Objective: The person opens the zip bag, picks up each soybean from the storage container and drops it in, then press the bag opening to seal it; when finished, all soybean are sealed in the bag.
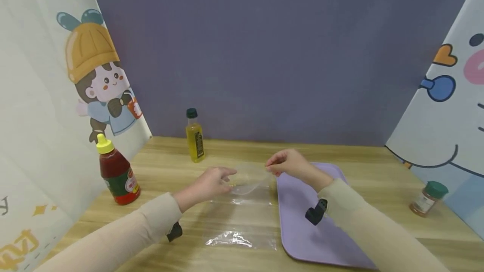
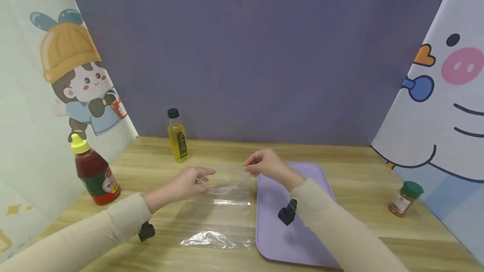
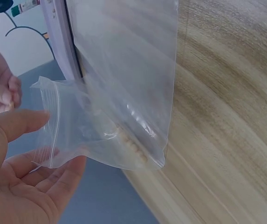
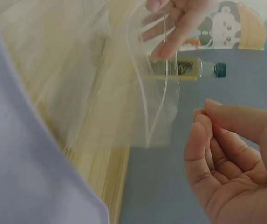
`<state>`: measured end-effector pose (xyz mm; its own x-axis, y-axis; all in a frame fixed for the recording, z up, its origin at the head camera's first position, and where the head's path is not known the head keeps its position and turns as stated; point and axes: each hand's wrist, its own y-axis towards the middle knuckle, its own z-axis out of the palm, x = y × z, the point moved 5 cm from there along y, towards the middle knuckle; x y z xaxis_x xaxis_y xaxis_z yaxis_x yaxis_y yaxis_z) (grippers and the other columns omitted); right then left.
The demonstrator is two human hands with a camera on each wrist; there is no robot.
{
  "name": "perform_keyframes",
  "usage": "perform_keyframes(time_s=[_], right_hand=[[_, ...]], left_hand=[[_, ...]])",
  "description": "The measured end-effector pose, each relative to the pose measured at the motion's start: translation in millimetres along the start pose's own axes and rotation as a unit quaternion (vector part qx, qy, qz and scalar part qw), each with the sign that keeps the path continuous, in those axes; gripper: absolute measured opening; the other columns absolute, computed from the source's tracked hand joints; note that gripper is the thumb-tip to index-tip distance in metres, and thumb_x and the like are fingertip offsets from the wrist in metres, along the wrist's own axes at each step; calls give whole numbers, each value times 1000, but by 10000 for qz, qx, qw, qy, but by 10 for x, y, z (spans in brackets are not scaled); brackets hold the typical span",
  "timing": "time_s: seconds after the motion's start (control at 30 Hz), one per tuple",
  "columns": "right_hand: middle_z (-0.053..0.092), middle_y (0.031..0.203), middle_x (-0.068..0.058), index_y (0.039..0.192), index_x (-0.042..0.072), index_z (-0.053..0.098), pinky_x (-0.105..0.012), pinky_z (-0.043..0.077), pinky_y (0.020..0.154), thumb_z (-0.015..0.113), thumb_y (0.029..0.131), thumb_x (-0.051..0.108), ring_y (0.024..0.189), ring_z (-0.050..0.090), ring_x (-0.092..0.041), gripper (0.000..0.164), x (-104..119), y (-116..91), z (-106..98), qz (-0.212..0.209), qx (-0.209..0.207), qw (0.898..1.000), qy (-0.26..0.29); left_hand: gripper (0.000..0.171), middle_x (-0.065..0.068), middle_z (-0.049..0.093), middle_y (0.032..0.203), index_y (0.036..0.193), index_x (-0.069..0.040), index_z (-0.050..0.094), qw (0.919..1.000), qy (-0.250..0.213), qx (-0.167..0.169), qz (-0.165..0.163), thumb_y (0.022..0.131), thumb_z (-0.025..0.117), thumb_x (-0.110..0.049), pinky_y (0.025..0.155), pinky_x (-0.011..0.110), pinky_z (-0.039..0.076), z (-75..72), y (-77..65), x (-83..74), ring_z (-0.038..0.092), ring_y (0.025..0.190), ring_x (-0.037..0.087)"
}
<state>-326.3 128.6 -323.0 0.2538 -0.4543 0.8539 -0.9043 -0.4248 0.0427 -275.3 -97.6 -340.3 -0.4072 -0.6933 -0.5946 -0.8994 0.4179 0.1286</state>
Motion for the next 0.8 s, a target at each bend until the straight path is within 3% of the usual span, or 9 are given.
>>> perform_keyframes(time_s=[0.2, 0.3, 0.8], right_hand=[[72, 77, -4, 96, -6, 71, -40, 61, 68, 74, 84, 9, 61, 61, -10, 20, 58, 109, 142, -27, -9, 10000, -66], [73, 77, -5, 97, -6, 71, -36, 61, 66, 74, 83, 10, 61, 62, -9, 21, 73, 117, 142, -66, -36, 9999, -69], [73, 86, -10, 103, -4, 70, -36, 60, 70, 70, 88, 16, 72, 64, -16, 25, -195, -260, -303, 180, 36, 9990, -410]], left_hand=[[54, 19, 61, 131, 131, 1, 56, 10000, 46, 26, 38, 80, 72, -5, 72, 27, 61, 13, -13, -14, 65, 106, 33], [54, 19, 61, 131, 131, 0, 57, 10000, 79, -35, 13, 80, 73, -5, 71, 26, 60, -9, -18, -19, 65, 106, 32], [53, 16, 61, 131, 132, -5, 57, 9994, 303, -110, -124, 82, 73, -8, 77, 30, 60, -10, -26, -34, 64, 108, 29]])
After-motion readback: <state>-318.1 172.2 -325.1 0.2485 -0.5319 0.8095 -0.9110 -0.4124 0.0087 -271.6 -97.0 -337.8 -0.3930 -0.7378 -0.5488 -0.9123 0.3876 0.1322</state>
